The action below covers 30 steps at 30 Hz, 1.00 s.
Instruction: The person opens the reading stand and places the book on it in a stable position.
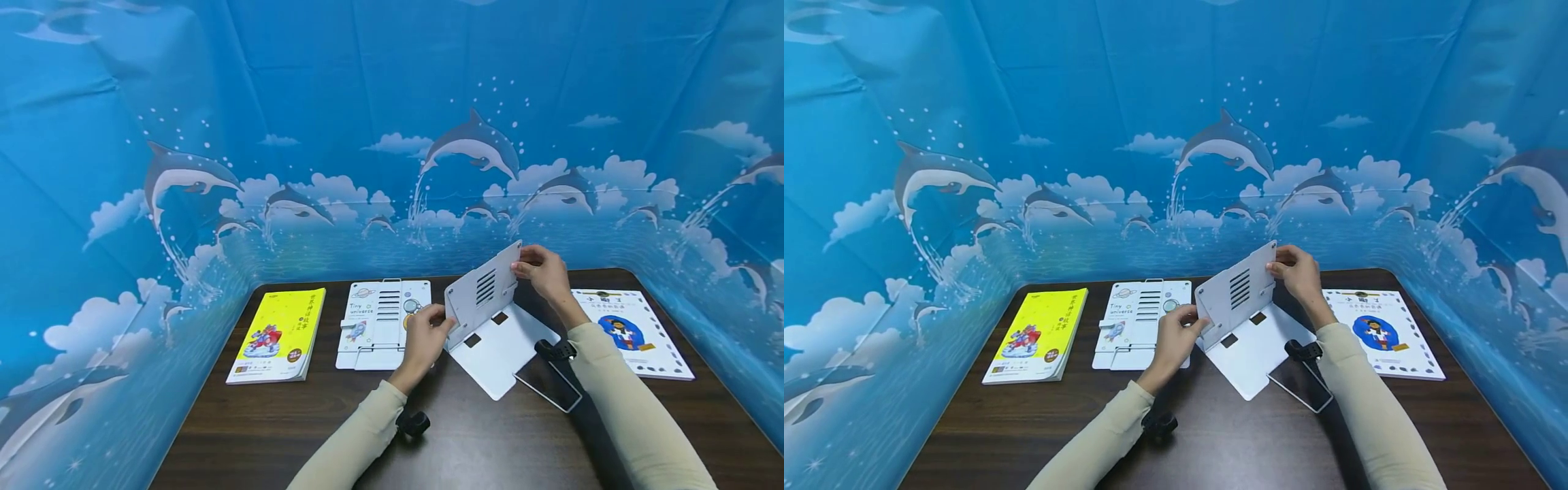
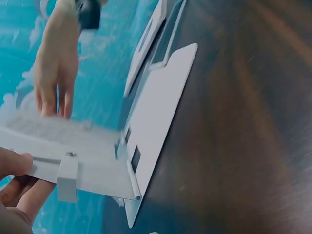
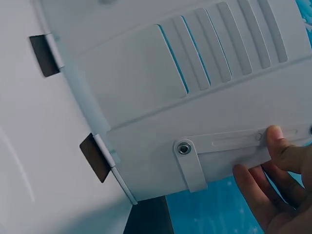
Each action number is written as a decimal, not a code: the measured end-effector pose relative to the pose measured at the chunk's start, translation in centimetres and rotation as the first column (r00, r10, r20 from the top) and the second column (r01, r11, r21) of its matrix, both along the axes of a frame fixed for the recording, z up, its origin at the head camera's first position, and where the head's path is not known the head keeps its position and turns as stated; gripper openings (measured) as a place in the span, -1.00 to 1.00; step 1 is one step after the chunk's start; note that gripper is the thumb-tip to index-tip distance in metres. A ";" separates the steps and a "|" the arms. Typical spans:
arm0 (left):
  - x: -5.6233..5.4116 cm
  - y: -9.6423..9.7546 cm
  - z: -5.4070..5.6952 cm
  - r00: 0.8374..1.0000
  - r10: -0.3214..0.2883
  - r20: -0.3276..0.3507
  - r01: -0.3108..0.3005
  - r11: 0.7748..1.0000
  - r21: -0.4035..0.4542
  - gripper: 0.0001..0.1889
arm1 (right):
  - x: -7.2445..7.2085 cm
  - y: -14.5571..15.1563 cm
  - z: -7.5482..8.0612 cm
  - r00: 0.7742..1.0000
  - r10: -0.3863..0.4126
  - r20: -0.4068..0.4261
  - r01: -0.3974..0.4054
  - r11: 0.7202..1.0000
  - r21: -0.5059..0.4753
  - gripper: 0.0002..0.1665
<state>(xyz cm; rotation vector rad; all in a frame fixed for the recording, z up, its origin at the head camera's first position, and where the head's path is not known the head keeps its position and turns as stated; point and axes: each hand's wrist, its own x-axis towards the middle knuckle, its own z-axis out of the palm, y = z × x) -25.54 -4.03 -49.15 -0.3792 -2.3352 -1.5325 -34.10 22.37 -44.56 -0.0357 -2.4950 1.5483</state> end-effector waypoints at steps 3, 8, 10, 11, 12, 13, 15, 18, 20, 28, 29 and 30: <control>-1.5 -0.1 0.1 0.999 0.004 0.032 -0.004 1.000 -0.003 -0.91 | 0.5 0.7 0.0 0.998 -0.057 -0.007 0.057 0.998 0.022 -0.50; -3.7 0.0 0.5 0.998 0.008 0.059 -0.007 1.000 -0.010 -0.91 | 1.4 1.5 -0.2 0.992 -0.117 -0.045 0.120 0.990 0.068 -0.56; -4.4 0.0 0.7 0.998 0.002 0.067 -0.001 1.000 -0.011 -0.90 | 1.8 1.7 -0.3 0.989 -0.133 -0.067 0.140 0.985 0.098 -0.59; -4.7 0.0 0.8 0.997 0.000 0.072 0.000 1.000 -0.012 -0.90 | 2.1 1.8 -0.3 0.987 -0.137 -0.078 0.145 0.983 0.110 -0.61; -5.0 0.1 0.8 0.997 0.001 0.076 0.000 1.000 -0.013 -0.90 | 2.3 2.0 -0.4 0.986 -0.139 -0.089 0.149 0.982 0.119 -0.62; -5.3 0.1 0.9 0.997 0.001 0.080 0.000 1.000 -0.015 -0.89 | 2.5 2.1 -0.4 0.985 -0.142 -0.098 0.154 0.980 0.129 -0.63; -5.8 0.2 0.8 0.996 0.001 0.092 0.000 1.000 -0.009 -0.88 | 3.0 2.3 -0.4 0.983 -0.146 -0.108 0.160 0.977 0.138 -0.66; -6.4 0.3 0.7 0.993 0.005 0.114 -0.005 1.000 -0.001 -0.87 | 3.7 2.5 -0.6 0.982 -0.154 -0.111 0.169 0.976 0.137 -0.69; -6.7 0.4 0.6 0.992 0.001 0.127 -0.002 1.000 0.004 -0.86 | 3.9 2.6 -0.7 0.979 -0.171 -0.113 0.186 0.973 0.136 -0.71; -7.3 0.7 0.6 0.993 0.006 0.122 -0.007 1.000 0.009 -0.87 | 4.7 2.8 -0.6 0.974 -0.186 -0.131 0.205 0.968 0.147 -0.62; -7.3 0.7 0.5 0.992 0.006 0.123 -0.007 1.000 0.009 -0.87 | 4.9 2.9 -0.6 0.972 -0.194 -0.132 0.214 0.965 0.154 -0.61; -7.3 0.7 0.5 0.992 0.006 0.125 -0.007 1.000 0.006 -0.88 | 5.2 2.9 -0.6 0.970 -0.203 -0.136 0.224 0.962 0.158 -0.61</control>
